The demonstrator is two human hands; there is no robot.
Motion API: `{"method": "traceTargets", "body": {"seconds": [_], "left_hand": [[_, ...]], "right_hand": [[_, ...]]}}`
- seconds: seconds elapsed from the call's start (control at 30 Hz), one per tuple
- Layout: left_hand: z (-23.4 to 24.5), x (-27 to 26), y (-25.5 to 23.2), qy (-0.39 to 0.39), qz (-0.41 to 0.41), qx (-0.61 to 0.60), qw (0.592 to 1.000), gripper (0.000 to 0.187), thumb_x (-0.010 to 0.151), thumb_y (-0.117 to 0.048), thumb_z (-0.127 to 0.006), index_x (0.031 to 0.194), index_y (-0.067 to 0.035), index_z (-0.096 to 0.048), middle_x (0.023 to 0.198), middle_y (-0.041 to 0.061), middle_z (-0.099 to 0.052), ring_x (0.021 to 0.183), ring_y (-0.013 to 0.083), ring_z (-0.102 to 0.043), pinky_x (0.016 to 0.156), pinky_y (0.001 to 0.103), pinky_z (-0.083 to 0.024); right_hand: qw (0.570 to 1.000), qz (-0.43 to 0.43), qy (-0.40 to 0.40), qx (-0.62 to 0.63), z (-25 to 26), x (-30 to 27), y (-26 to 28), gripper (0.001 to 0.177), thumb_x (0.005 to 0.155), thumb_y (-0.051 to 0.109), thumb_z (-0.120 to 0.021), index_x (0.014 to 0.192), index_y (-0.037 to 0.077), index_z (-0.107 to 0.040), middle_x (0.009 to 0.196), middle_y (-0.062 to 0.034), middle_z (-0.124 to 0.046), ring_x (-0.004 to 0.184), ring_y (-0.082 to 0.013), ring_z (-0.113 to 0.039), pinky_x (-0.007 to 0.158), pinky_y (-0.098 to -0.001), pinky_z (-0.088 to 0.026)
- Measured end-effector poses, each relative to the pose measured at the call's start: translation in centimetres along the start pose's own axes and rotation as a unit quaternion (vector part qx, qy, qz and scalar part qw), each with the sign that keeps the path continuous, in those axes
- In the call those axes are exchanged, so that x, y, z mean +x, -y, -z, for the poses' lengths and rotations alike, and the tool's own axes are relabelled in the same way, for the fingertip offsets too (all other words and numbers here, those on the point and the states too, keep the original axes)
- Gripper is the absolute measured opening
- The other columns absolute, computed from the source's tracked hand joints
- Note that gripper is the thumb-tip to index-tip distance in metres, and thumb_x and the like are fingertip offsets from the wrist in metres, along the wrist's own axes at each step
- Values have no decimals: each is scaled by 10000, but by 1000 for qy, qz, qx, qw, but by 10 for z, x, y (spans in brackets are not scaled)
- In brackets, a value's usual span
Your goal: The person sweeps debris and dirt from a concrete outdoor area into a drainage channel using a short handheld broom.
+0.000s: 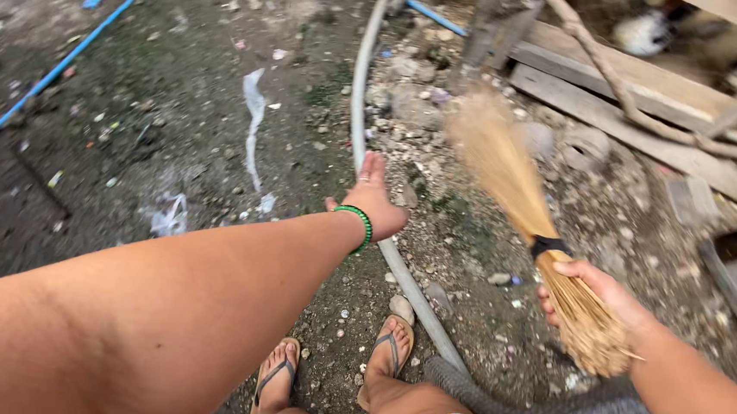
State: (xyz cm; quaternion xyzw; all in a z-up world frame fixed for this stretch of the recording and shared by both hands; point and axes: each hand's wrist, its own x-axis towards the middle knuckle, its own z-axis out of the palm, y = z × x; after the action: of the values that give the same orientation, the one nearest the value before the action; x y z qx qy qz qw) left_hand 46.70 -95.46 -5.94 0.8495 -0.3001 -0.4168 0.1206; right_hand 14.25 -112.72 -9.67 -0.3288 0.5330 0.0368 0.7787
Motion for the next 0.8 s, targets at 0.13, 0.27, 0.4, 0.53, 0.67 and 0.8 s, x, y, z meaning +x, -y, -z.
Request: {"method": "traceTargets", "body": {"seconds": [0.13,0.27,0.4,0.53,0.67,0.8], "left_hand": [[-2,-15,22,-14,51,-49,997,1121,809,-378,-660,1650,-206,62,1738,-108,126,1565,154,-235,1214,712,-114],[2,-33,69,-46,126,-77,988,1103,849,-382,-661,1644,-213,84,1732,-110,147,1583,169,-149,1208,710,-124],[-1,-53,104,-84,168,-90,978,1077,870,-424,-651,1641,-197,66,1736,-111,129,1595,150,-122,1203,725,-138],[5,-76,130,-104,196,-119,968,1100,869,-408,-670,1644,-212,86,1727,-109,158,1590,161,-110,1213,706,-119],[6,-98,155,-111,226,-123,960,1100,865,-397,-665,1639,-213,94,1724,-122,183,1591,155,-106,1212,708,-122],[-2,-135,200,-124,248,-154,948,1098,858,-372,-659,1650,-194,80,1736,-104,174,1587,162,-137,1212,714,-121]], "right_hand": [[994,-16,-104,-25,-41,95,36,341,873,453,-629,898,114,-649,718,-66,-673,591,-250,-623,534,-392,-537],[981,-76,64,-164,-147,141,44,335,875,445,-710,900,127,-608,703,-72,-643,572,-215,-608,479,-309,-523],[965,22,256,-48,-184,93,35,373,1002,347,-685,1164,16,-630,836,-80,-637,688,-147,-618,546,-234,-550],[979,45,91,-177,-218,40,3,350,919,347,-600,1090,42,-598,828,-102,-628,669,-211,-632,569,-302,-584],[988,-59,-7,-143,-303,52,-24,227,906,295,-532,1016,106,-591,821,-91,-685,725,-227,-668,591,-435,-571],[968,-126,215,16,-349,73,-7,276,905,360,-658,912,114,-533,755,-99,-596,632,-205,-613,525,-328,-576]]}}
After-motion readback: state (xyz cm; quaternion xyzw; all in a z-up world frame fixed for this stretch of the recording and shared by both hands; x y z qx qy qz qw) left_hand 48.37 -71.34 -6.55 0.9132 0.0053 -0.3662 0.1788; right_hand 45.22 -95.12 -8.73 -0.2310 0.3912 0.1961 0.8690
